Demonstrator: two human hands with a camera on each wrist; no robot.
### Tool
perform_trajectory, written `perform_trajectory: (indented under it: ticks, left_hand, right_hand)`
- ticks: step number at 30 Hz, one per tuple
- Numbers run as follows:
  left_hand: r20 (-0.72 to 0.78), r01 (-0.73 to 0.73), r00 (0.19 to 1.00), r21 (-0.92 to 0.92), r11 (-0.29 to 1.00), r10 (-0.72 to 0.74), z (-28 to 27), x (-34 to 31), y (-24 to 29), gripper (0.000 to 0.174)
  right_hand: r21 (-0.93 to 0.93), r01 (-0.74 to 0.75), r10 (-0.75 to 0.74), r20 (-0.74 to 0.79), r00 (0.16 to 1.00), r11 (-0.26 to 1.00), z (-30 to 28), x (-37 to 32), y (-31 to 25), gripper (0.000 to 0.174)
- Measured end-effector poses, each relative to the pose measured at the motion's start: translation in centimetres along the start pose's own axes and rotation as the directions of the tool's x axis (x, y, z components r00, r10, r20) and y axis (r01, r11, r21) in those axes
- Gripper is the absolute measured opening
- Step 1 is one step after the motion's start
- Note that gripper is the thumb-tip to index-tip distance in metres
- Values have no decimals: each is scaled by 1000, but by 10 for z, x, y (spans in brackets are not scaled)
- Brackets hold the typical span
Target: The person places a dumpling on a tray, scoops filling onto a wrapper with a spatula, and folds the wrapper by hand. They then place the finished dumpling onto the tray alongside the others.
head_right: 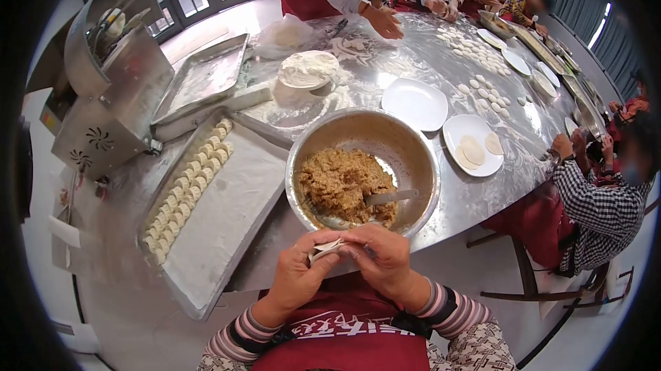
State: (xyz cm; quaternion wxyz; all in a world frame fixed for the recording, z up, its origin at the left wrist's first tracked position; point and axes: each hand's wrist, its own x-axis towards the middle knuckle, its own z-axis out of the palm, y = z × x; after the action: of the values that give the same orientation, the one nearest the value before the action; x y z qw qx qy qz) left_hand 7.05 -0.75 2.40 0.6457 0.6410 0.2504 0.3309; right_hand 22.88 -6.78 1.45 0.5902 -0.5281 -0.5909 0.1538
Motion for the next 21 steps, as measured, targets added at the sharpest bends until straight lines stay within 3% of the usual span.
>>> perform_trajectory:
  ticks: [5,7,9,11,14,18,20,21]
  left_hand:
    - [30,29,999,9,1000,-29,3,0,-4,33]
    - [-126,15,992,-111,994,-29,7,-1,-9,35]
    - [-137,8,990,-122,992,-25,5,-1,-11,35]
    - [-143,7,989,-138,990,-27,4,-1,-12,36]
    - [-131,28,990,-151,988,-48,5,-3,-11,34]
    - [-107,1,994,-2,1000,-1,4,-2,-11,33]
    - [-90,6,996,78,997,1,2,-3,-10,33]
    - [-73,-58,995,140,988,69,1,-2,-9,33]
  right_hand:
    - [-213,148,-157,-28,987,966,0,1,1,19]
    - [-210,170,-182,-42,982,963,3,2,4,20]
    - [-208,189,-205,-56,977,960,5,3,3,20]
    - [-54,7,-10,-64,998,999,6,4,-4,22]
    - [-13,-26,26,-17,1000,1000,3,4,-4,24]
    - [-90,3,-2,9,1000,996,2,3,2,23]
    - [-289,254,-247,61,967,923,0,10,-1,22]
    - [-288,251,-244,61,968,924,0,10,-3,22]
